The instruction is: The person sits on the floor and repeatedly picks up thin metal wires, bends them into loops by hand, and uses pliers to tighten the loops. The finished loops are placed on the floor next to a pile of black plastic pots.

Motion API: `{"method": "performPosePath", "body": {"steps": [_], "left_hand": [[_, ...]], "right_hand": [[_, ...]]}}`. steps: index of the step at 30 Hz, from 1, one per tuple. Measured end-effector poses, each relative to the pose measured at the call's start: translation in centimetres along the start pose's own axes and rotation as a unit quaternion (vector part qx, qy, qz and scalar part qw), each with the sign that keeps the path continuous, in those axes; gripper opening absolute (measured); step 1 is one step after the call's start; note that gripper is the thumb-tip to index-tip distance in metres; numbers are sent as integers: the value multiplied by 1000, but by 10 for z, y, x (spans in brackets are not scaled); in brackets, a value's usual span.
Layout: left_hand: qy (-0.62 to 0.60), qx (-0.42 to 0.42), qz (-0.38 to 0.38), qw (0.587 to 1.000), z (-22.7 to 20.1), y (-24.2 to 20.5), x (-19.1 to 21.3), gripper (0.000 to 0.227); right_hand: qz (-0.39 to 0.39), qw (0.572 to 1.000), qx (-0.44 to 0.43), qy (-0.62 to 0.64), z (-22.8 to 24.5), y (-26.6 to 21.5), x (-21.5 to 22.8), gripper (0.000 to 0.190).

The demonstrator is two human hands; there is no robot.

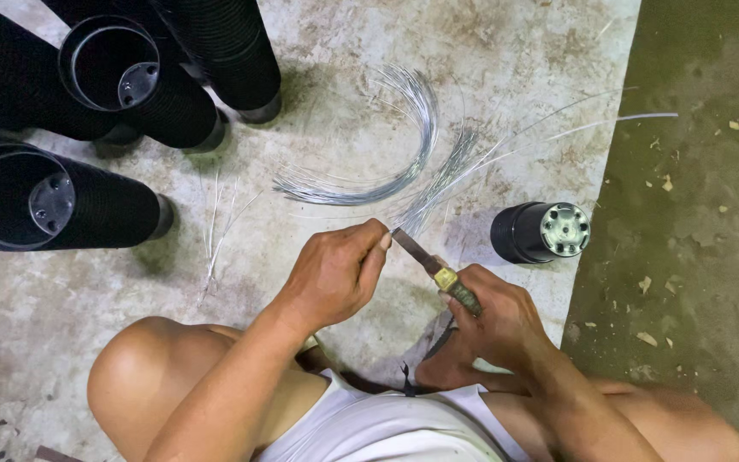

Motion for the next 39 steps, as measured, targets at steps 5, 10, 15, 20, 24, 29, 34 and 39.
{"method": "performPosePath", "body": {"steps": [5, 10, 15, 20, 24, 29, 34, 39], "left_hand": [[-307, 181, 101, 929, 34, -6, -34, 26], [-471, 173, 109, 858, 42, -7, -51, 30], [-442, 171, 100, 875, 42, -7, -53, 29], [-451, 163, 120, 870, 40, -6, -53, 29], [-440, 170, 127, 873, 42, -5, -53, 29], [-473, 165, 131, 856, 43, -5, -57, 32], [-530, 190, 123, 817, 46, -9, -66, 33], [-649, 205, 118, 723, 48, -13, -79, 30]], "right_hand": [[-26, 999, 18, 1, 1, -3, 0, 24], [-78, 994, 75, -15, 8, -6, 1, 23], [53, 991, 55, 109, -5, 4, -16, 21], [102, 979, 91, 150, -4, 5, -25, 26], [99, 979, 82, 157, 0, 5, -23, 26], [79, 987, 25, 138, 2, 3, -17, 26], [84, 993, 14, 83, 5, 6, -14, 28], [75, 991, 11, 108, 4, 6, -14, 30]]}}
Point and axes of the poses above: each hand's wrist, its own y-axis towards the middle knuckle, its own x-axis out of the back of the hand, z = x × y, the point moved 8 cm from there along y, towards the middle knuckle, and after that the axes turned 7 degrees about z, right-handed, at the moved point
